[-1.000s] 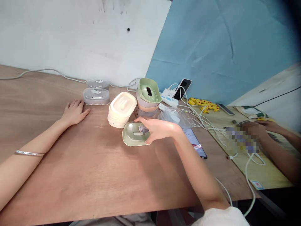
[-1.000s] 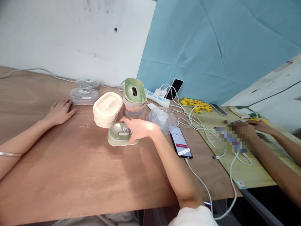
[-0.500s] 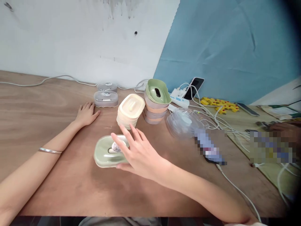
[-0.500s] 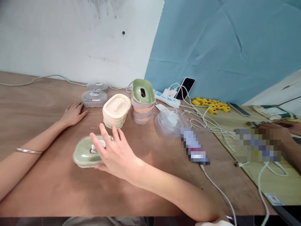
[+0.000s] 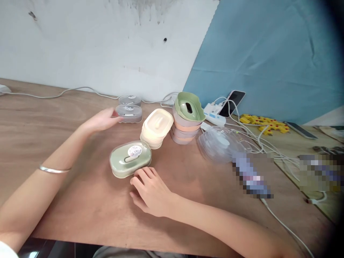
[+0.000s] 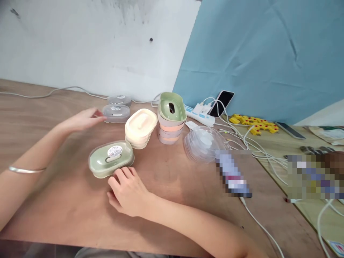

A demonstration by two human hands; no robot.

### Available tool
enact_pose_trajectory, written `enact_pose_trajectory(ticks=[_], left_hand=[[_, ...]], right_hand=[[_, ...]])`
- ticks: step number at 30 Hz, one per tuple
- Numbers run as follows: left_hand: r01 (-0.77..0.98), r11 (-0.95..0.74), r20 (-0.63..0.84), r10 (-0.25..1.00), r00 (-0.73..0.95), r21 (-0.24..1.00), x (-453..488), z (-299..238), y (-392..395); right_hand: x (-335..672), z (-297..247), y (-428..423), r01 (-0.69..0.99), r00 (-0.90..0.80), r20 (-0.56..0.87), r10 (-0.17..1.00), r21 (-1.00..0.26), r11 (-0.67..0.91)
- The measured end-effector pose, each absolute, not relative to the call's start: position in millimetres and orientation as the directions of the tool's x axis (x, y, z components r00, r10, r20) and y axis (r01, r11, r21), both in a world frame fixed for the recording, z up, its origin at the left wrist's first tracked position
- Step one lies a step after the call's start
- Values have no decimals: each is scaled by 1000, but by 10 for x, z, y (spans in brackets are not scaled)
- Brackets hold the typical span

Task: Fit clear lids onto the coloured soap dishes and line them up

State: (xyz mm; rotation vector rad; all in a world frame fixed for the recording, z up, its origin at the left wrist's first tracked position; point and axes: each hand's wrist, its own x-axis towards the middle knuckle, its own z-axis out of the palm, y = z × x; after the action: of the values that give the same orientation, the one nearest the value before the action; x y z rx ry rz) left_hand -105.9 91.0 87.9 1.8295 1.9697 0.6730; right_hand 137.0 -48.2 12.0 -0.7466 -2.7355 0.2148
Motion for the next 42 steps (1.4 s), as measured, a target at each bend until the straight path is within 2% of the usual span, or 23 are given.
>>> enact_pose_trajectory(ticks=[2,4,5,7,9,12,17,19,22,26,28,30,33,35,39,42], left_hand=[[886,-121,-134,971,200,447,-941,1150,709],[927,-203,-329,893,307,314,-777,1296,498],[939,-262,-340,882,327,223,-687,1312,410],[943,-330,-282,903,325,32,-522,1252,298],[946,-319,-236,924,300,-47,-416,1132,283],[956,-281,-179,948,262,-89,-413,977,394],[960,-220,94,967,238,-172,-628,778,658],[960,-214,161,956,244,-178,-675,674,732],[956,-276,291,911,293,-98,-634,545,777],[829,-546,513,748,421,117,-444,485,727],[750,-643,477,713,513,154,-368,481,694],[702,-668,396,730,556,247,-335,478,680],[675,-617,341,787,515,405,-346,456,687],[645,-565,356,825,439,515,-356,416,691],[551,-455,387,889,243,700,-344,276,670],[500,-413,384,908,167,761,-344,179,654]], right_hand=[[1378,153,-473,442,-832,225,507,-283,851],[1389,181,-466,439,-843,179,508,-317,840],[1393,190,-463,444,-848,149,509,-327,834],[1397,198,-459,442,-859,102,502,-345,828],[1396,197,-458,442,-862,86,500,-356,823],[1394,178,-463,452,-848,115,517,-349,821],[1395,139,-468,461,-833,168,528,-317,829],[1397,134,-464,464,-828,185,530,-307,831],[1400,132,-459,457,-827,209,522,-291,840],[1397,101,-466,451,-802,306,513,-253,856],[1396,74,-466,442,-773,398,493,-220,870],[1403,64,-438,418,-732,521,439,-165,893],[1459,144,-295,418,-619,730,290,-6,908],[1543,281,-124,521,-528,813,246,81,850],[1818,640,307,841,-357,829,431,84,534],[2053,825,568,930,-260,784,563,47,364]])
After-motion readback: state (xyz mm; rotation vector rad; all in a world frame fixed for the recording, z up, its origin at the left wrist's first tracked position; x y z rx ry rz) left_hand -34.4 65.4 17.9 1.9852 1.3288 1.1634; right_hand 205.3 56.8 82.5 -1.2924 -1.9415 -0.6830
